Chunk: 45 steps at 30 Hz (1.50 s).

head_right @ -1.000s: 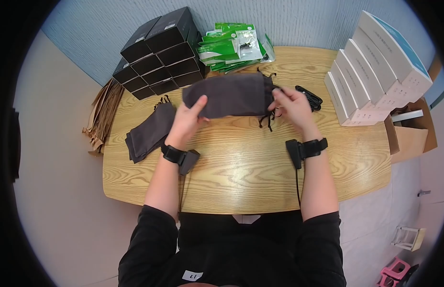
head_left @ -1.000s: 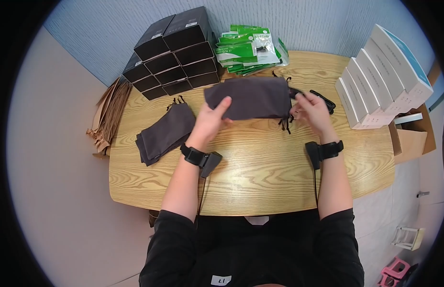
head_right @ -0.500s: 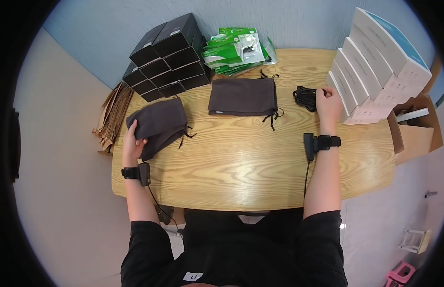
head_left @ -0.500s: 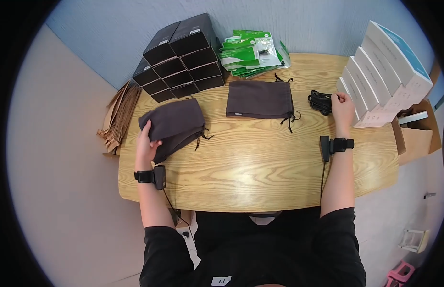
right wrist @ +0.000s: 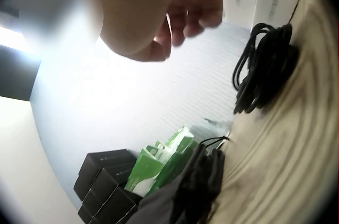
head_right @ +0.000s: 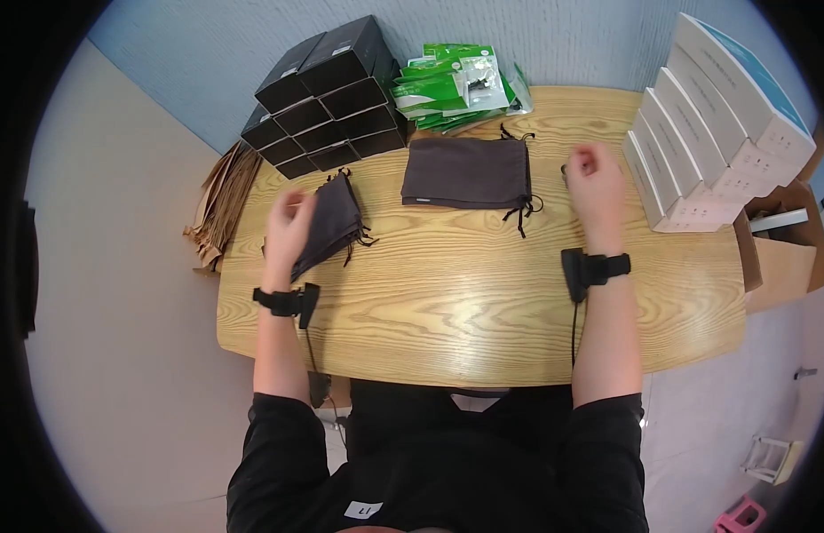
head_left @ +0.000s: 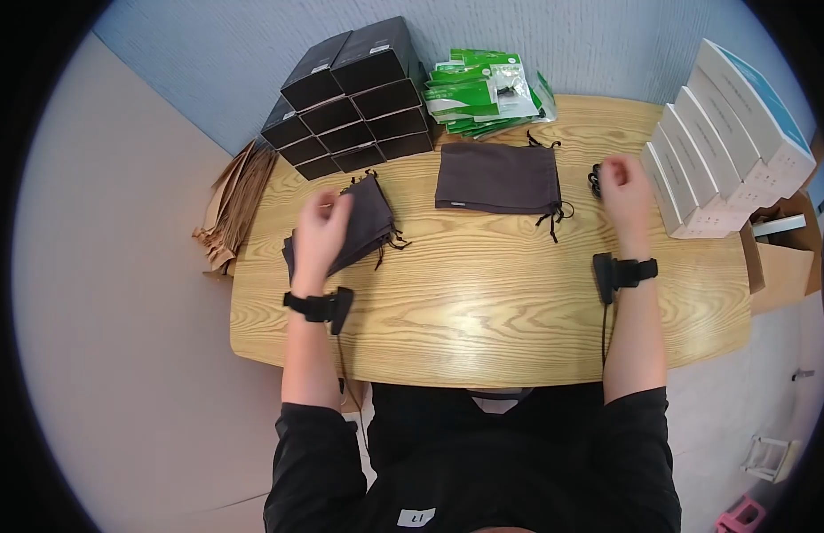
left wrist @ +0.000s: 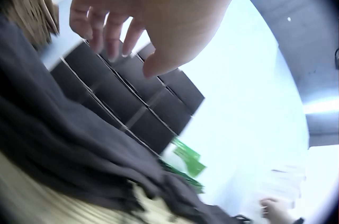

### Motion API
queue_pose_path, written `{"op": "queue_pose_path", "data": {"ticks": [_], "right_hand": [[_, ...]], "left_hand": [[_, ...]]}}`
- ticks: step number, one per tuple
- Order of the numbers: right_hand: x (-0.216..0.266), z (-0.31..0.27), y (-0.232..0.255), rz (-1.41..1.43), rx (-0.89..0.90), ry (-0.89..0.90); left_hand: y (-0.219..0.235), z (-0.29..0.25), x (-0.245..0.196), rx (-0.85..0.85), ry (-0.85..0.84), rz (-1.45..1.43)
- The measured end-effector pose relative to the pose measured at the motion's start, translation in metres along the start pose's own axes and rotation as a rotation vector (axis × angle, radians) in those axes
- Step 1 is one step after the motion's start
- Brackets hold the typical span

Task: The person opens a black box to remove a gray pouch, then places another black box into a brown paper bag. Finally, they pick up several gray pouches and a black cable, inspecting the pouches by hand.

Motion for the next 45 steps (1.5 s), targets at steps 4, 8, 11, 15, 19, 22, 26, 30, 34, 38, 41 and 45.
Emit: {"op": "queue_pose_path", "data": {"ticks": [4,8,11,15,19,22,26,30,34,38,41,45], "right_hand": [[0.015,-0.024,-0.031,-0.004,0.284,-0.107],[-0.002,-0.033,-0.040,0.091,0.380,-0.208],[-0.018,-0.031,-0.044,0.198,0.371,-0.277],[-0.017,-0.030,-0.044,0.218,0.427,-0.282],[-0.012,-0.028,-0.044,0.310,0.467,-0.251],[-0.003,-0.021,-0.030,0.659,0.581,-0.433],[0.011,-0.027,-0.028,0.696,0.782,-0.625],[-0.002,-0.034,-0.034,0.354,0.834,-0.525],[0.010,-0.029,-0.027,0.294,0.876,-0.810],[0.017,-0.035,-0.026,0.320,0.994,-0.779],[0.010,-0.038,-0.030,0.235,1.014,-0.655],[0.006,-0.037,-0.031,0.260,0.984,-0.736]], "left_hand": [[-0.069,-0.005,-0.065,0.360,-0.020,-0.006],[-0.122,0.002,-0.066,0.133,-0.228,0.316],[-0.131,0.008,-0.056,0.130,-0.163,0.274],[-0.129,0.010,-0.047,0.226,-0.035,-0.046],[-0.127,0.008,-0.045,0.172,0.017,-0.298],[-0.120,0.005,-0.048,0.305,0.165,-0.467],[-0.120,0.002,-0.049,0.582,0.286,-0.593],[-0.115,0.000,-0.056,0.784,0.302,-0.625],[-0.115,-0.007,-0.061,0.938,0.136,-0.636],[-0.120,-0.010,-0.063,0.989,0.158,-0.593],[-0.121,-0.013,-0.071,1.014,0.214,-0.618],[-0.131,-0.022,-0.076,0.973,0.171,-0.622]]}}
Point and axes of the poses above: each hand's wrist, its own z-axis towards the middle knuckle, its own y-axis out of the back of the hand, x = y × z, the point moved 1 cm from there along z, towards the middle knuckle, and after that the axes turned 10 degrees about z, right-handed, at the moved point
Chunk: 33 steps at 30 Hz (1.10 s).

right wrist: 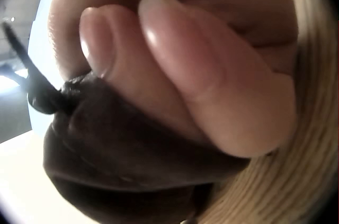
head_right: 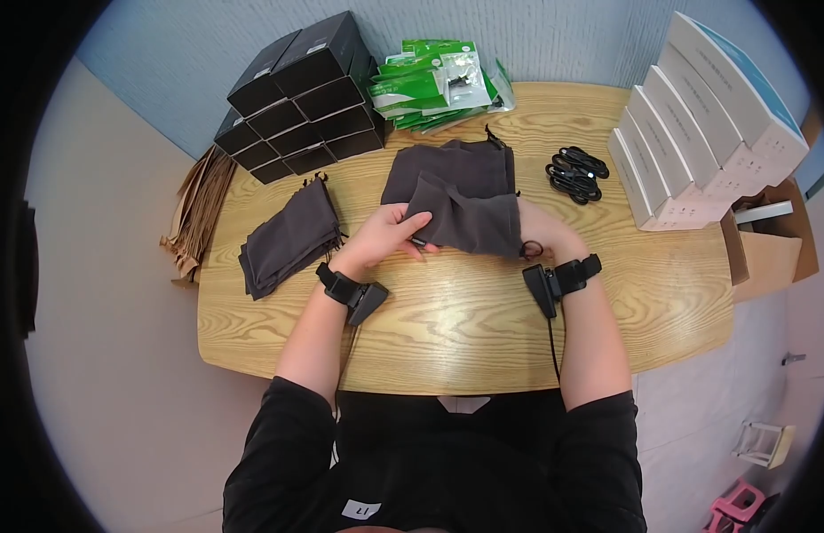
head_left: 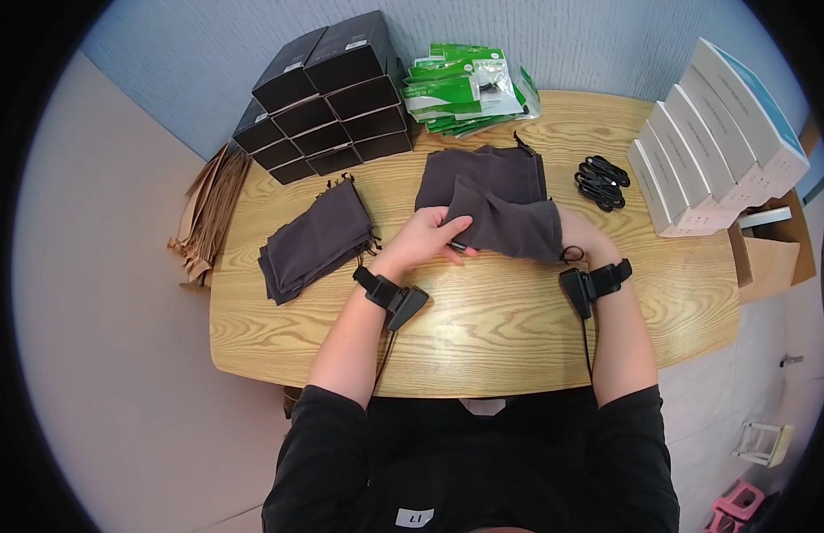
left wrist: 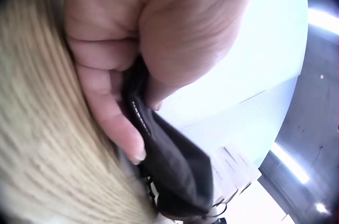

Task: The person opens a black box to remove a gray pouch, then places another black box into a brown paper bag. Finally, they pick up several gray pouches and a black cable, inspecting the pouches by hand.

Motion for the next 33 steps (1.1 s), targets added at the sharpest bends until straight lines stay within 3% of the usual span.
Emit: {"op": "queue_pose_path", "data": {"ticks": [1,3,4,6,10,12,13,15,22,24,30,33], "right_hand": [[-0.003,0.002,0.001,0.033,-0.001,-0.022],[-0.009,0.009,0.004,-0.220,-0.137,0.409],[-0.013,0.011,0.007,-0.219,-0.137,0.408],[0.004,0.003,-0.001,0.098,-0.015,0.380],[0.011,-0.002,-0.006,0.135,-0.069,0.413],[0.010,-0.002,-0.005,0.073,-0.010,0.507],[0.011,-0.004,-0.003,0.073,-0.011,0.507],[0.012,-0.008,-0.002,0.141,0.096,0.194],[0.001,-0.005,0.002,0.270,0.299,0.159],[0.013,-0.013,-0.005,0.212,0.187,0.036],[0.021,-0.019,-0.010,0.106,-0.051,0.048],[0.019,-0.017,-0.010,0.127,-0.013,0.072]], "left_hand": [[-0.002,0.001,0.000,0.001,-0.001,0.000],[-0.004,0.002,-0.002,-0.070,0.069,0.116],[-0.005,0.001,-0.004,-0.069,0.070,0.116],[-0.008,0.000,-0.009,-0.134,0.118,0.284],[-0.007,0.004,0.001,-0.179,0.029,0.202],[-0.003,0.005,0.003,-0.112,0.003,0.057],[-0.001,0.004,0.004,-0.111,0.003,0.056],[0.000,0.003,0.001,-0.135,0.025,0.013],[0.002,0.003,-0.002,-0.172,-0.019,0.038],[0.005,0.004,0.001,-0.155,-0.016,0.039],[0.012,0.006,0.008,-0.222,-0.003,-0.023],[0.011,0.004,0.005,-0.197,0.002,0.006]]}}
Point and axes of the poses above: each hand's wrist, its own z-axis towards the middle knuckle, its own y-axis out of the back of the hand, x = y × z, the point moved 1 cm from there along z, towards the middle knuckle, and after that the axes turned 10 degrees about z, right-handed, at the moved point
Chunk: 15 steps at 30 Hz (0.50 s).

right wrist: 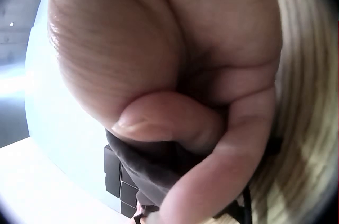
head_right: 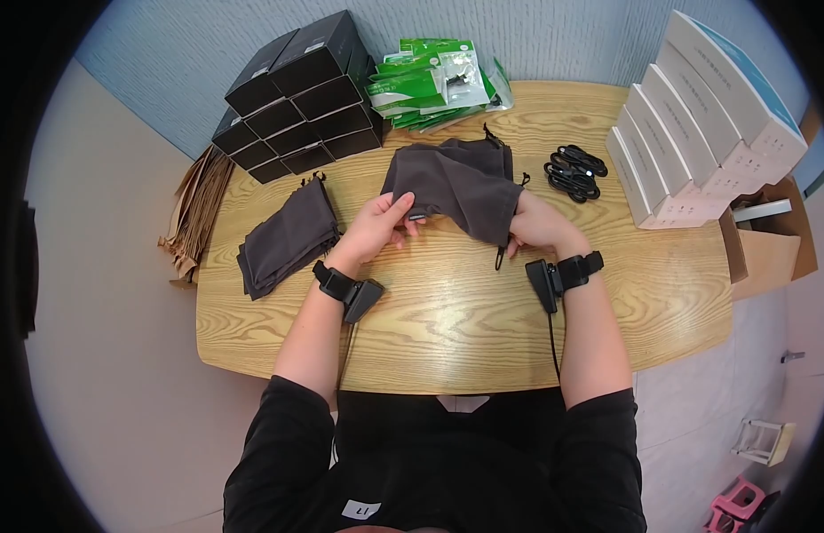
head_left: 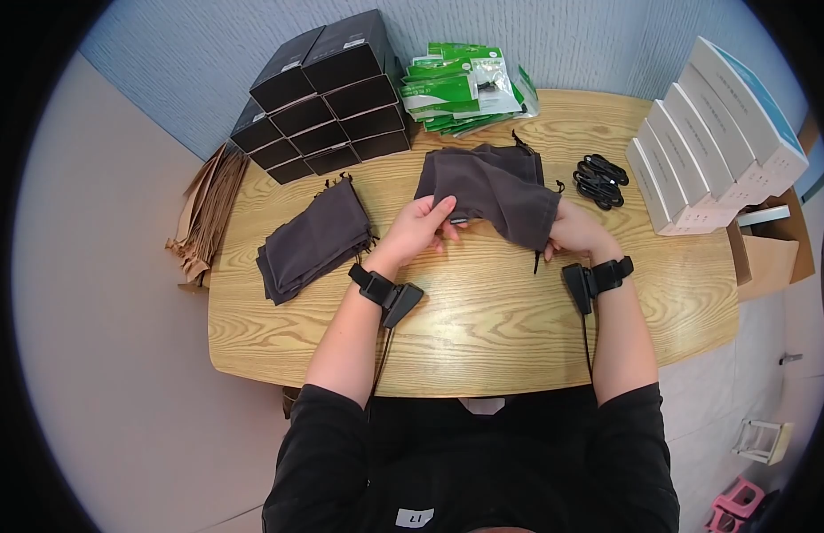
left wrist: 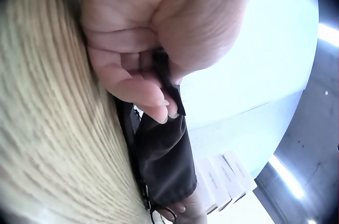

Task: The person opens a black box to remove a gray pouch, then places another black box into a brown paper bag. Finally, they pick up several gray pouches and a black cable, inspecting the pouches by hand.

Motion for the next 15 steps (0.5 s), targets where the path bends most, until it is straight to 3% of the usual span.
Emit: {"op": "queue_pose_path", "data": {"ticks": [4,6,12,15], "right_hand": [[-0.007,0.006,0.003,-0.039,0.045,-0.056],[-0.010,0.007,0.004,0.031,0.098,0.013],[-0.003,0.008,-0.002,-0.014,0.020,-0.035],[0.004,0.005,-0.006,-0.061,-0.006,-0.059]], "left_hand": [[-0.001,0.001,0.003,0.098,0.002,0.065],[-0.005,-0.004,-0.005,0.103,0.008,0.222],[-0.027,-0.005,-0.007,-0.007,-0.097,0.084],[-0.029,-0.009,-0.012,0.065,-0.082,0.039]]}}
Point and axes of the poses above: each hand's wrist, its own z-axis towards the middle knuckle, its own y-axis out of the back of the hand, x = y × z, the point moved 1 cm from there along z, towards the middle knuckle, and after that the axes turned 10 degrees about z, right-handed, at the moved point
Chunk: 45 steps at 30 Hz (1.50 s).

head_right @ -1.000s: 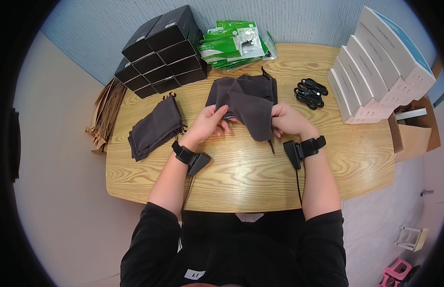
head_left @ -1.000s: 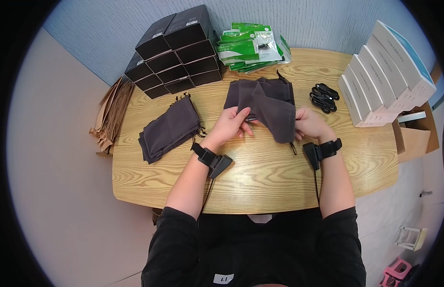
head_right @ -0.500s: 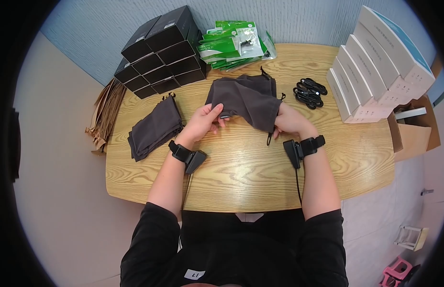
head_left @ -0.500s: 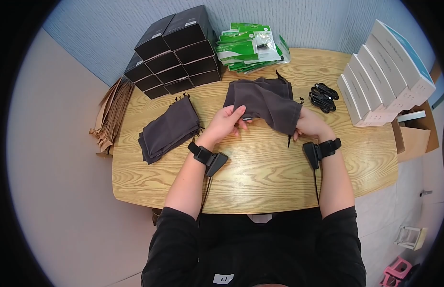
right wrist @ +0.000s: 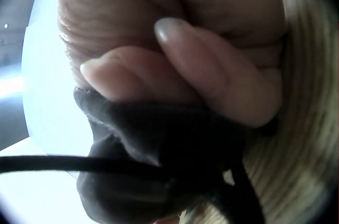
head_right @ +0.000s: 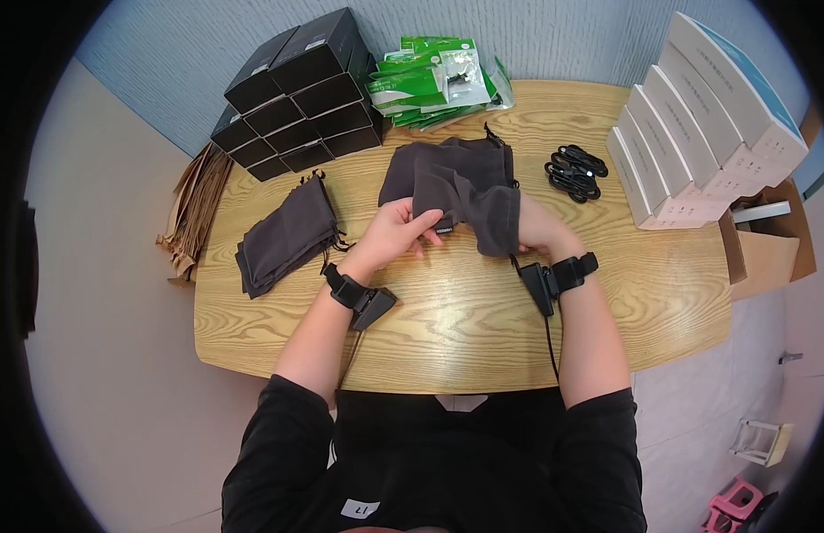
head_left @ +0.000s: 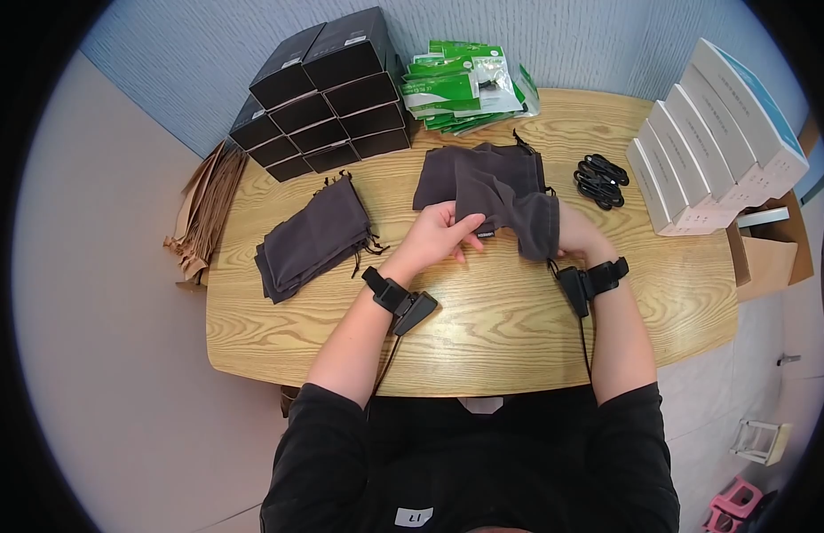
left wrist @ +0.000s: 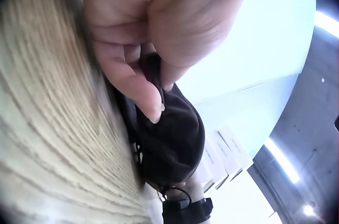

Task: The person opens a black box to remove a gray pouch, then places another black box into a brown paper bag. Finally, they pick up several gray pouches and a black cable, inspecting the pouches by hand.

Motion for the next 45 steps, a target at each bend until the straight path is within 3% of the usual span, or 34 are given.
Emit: {"op": "queue_pose_path", "data": {"ticks": [4,6,7,9,10,12,14,15,17,19,24,26,32,34,36,39,41,42,44,45], "right_hand": [[-0.012,0.012,0.002,-0.113,-0.040,0.186],[-0.015,0.014,0.005,0.024,-0.241,0.483],[-0.014,0.014,0.011,0.024,-0.240,0.483],[-0.013,0.014,0.038,0.251,-0.383,0.389],[-0.015,0.016,0.051,0.402,-0.402,0.477],[-0.013,0.014,0.070,0.475,-0.653,0.507],[-0.020,0.010,0.089,0.032,-0.996,0.618],[-0.027,0.011,0.100,0.031,-0.995,0.619],[-0.033,0.009,0.114,-0.416,-1.166,0.571],[-0.037,0.009,0.117,-0.405,-1.183,0.528],[-0.036,0.011,0.116,-0.511,-1.194,0.479],[-0.033,0.009,0.110,-0.683,-1.380,0.682],[-0.017,0.004,0.091,-0.431,-1.187,0.697],[-0.018,0.007,0.087,-0.394,-1.156,0.719],[-0.020,0.011,0.085,-0.352,-1.128,0.739],[-0.023,0.017,0.078,-0.399,-1.081,0.788],[-0.023,0.023,0.072,-0.159,-0.799,0.681],[-0.023,0.023,0.067,-0.157,-0.798,0.681],[-0.021,0.024,0.051,-0.324,-0.600,0.601],[-0.019,0.022,0.043,-0.327,-0.601,0.602]], "left_hand": [[0.008,0.003,0.008,0.088,0.025,0.086],[0.014,0.007,0.014,-0.003,0.019,0.016],[0.017,0.008,0.016,-0.004,0.019,0.016],[0.025,0.008,0.015,-0.229,-0.118,-0.264],[0.027,0.008,0.014,-0.230,-0.119,-0.264],[0.033,0.006,0.009,-0.347,-0.264,-0.574],[0.037,0.005,0.011,-0.375,-0.233,-0.629],[0.037,0.005,0.010,-0.381,-0.216,-0.661],[0.040,0.006,0.013,-0.386,-0.200,-0.692],[0.045,0.011,0.024,-0.348,-0.206,-0.675],[0.043,-0.002,-0.006,-0.246,-0.202,-0.776],[0.048,-0.007,-0.011,-0.232,-0.227,-0.774],[0.096,-0.059,-0.036,-0.238,-0.495,-0.791],[0.125,-0.084,-0.031,-0.406,-0.418,-0.793],[0.147,-0.118,-0.021,-0.506,-0.479,-0.698],[0.173,-0.155,0.017,-0.651,-0.418,-0.511],[0.180,-0.171,0.041,-0.768,-0.219,-0.346],[0.179,-0.176,0.046,-0.769,-0.218,-0.343],[0.176,-0.181,0.054,-1.073,-0.033,-0.017],[0.179,-0.181,0.055,-1.184,-0.021,0.261]]}}
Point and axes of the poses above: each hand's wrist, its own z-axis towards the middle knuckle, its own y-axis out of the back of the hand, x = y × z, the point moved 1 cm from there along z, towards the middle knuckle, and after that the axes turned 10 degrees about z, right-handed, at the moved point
